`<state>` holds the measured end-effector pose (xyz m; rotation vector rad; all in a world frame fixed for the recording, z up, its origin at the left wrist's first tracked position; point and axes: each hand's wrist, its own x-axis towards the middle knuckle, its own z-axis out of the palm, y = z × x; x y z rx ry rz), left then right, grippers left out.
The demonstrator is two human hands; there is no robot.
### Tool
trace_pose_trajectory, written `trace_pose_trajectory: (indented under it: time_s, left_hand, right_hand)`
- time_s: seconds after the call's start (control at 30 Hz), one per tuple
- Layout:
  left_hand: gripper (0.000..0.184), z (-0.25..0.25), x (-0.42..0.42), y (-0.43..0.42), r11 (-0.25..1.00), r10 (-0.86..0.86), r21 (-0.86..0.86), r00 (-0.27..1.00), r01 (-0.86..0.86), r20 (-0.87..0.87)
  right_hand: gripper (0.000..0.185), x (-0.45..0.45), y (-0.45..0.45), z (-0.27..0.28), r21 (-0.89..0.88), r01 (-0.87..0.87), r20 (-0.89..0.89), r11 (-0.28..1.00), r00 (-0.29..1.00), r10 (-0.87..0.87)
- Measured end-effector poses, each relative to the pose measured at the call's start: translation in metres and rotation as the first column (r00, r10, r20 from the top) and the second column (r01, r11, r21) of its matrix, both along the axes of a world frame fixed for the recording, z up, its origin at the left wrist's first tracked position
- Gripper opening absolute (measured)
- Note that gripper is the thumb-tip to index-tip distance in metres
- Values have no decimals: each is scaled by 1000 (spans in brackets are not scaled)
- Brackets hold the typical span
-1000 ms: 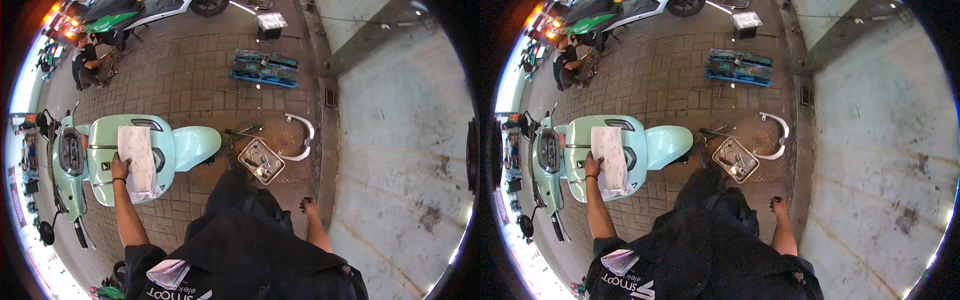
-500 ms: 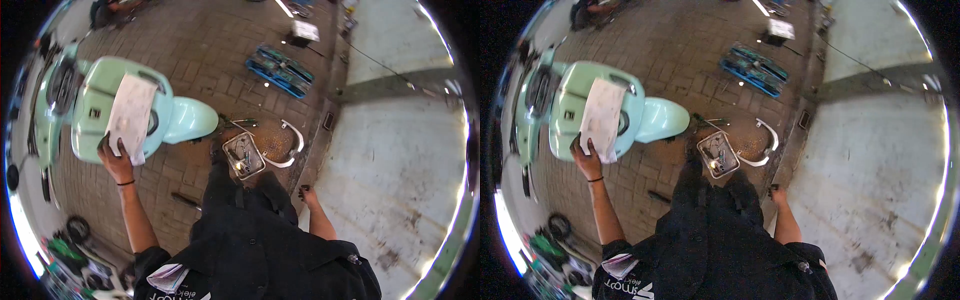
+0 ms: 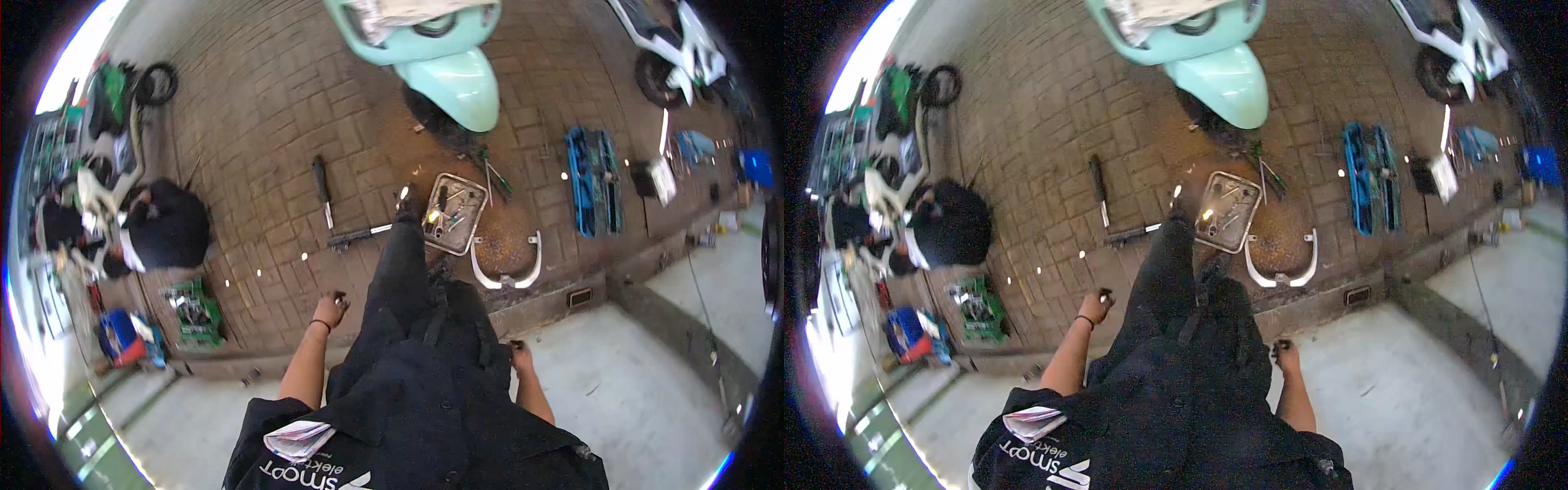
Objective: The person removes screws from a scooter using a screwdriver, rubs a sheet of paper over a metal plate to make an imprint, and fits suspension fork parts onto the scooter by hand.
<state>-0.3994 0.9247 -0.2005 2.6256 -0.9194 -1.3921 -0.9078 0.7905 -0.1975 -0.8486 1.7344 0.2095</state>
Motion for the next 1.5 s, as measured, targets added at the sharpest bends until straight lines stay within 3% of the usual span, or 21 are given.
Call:
trace_pose_trajectory:
  time_s: [0.03, 0.1, 0.17, 0.27, 0.37, 0.4, 0.47, 0.53, 0.6, 0.67, 0.73, 0.87, 0.9, 0.93, 0.97, 1.03, 1.17, 1.23, 1.3, 1.37, 1.5]
  left_hand:
    - [38, 2, -11, 31, 995, 90, 43, 994, -87, -61]
    - [39, 12, -26, 86, 970, 228, 112, 969, -217, -98]
    - [40, 24, -34, 132, 944, 297, 170, 953, -284, -55]
    - [40, 38, -25, 183, 927, 305, 223, 952, -302, 20]
    - [38, 32, 3, 196, 938, 235, 230, 964, -259, 127]
    - [35, 21, 14, 194, 948, 177, 231, 967, -218, 185]
    - [32, 1, 35, 150, 946, 163, 248, 967, -209, 194]
    - [30, -73, 71, 135, 949, 134, 272, 985, -158, 105]
    - [35, -129, 89, 68, 964, -153, 242, 973, 108, 172]
    - [40, -237, 109, 41, 964, -241, 153, 956, 216, 170]
    - [45, -308, 114, -1, 934, -302, 253, 936, 252, 183]
    - [64, -465, 106, -9, 897, -433, 228, 853, 378, 290]
    - [65, -490, 106, -10, 869, -487, 255, 824, 424, 290]
    - [66, -506, 107, -10, 838, -539, 280, 791, 469, 289]
    - [66, -512, 109, -17, 834, -541, 288, 796, 470, 270]
    - [63, -509, 119, -34, 770, -608, 335, 783, 542, 132]
    - [66, -531, 139, -29, 744, -654, 207, 756, 635, 32]
    - [65, -540, 141, -17, 736, -677, 131, 729, 665, 102]
    - [59, -530, 137, -22, 832, -547, 133, 836, 538, 42]
    - [55, -511, 135, -14, 863, -504, 83, 856, 498, 111]
    - [52, -465, 152, -12, 977, -201, -17, 940, 214, 277]
  right_hand:
    - [32, -9, 9, -5, -31, -82, 29, 996, 996, 83]
    - [31, -32, 15, -35, 180, 36, 14, 983, 999, -39]
    - [26, -29, 0, -51, 253, -99, -28, 962, 994, 110]
    - [24, -1, -23, -82, 70, 18, 22, 997, 1000, -19]
    - [23, 53, -36, -92, -64, -21, 125, 998, 992, 29]
    - [22, 57, -26, -113, -201, -102, 73, 974, 990, 119]
    - [22, 78, -14, -134, -202, 5, 164, 979, 986, 29]
    - [24, 85, 4, -158, -141, 44, 133, 989, 991, -25]
    - [28, 64, 26, -212, -18, -106, -55, 994, 993, 105]
    - [34, -3, 62, -312, -13, -405, -195, 914, 898, 395]
    - [40, -4, 54, -345, -90, -740, -390, 667, 643, 660]
    - [72, -43, 4, -451, -33, -734, -381, 679, 637, 670]
    - [87, -21, -16, -451, 188, -805, -397, 562, 461, 793]
    - [92, 23, -31, -435, 200, -812, -373, 548, 454, 809]
    - [92, 32, -36, -444, 366, -817, -352, 445, 321, 879]
    - [83, -10, -30, -486, 375, -856, -347, 356, 227, 910]
    - [70, 28, -39, -474, 371, -785, -400, 496, 347, 848]
    - [58, 18, -38, -469, 217, -838, -400, 500, 391, 829]
    - [54, 26, -39, -445, 133, -881, -471, 455, 348, 811]
    - [51, 23, -37, -417, 292, -887, -451, 358, 202, 869]
    - [55, -1, -28, -357, 250, -917, -446, 310, 175, 878]
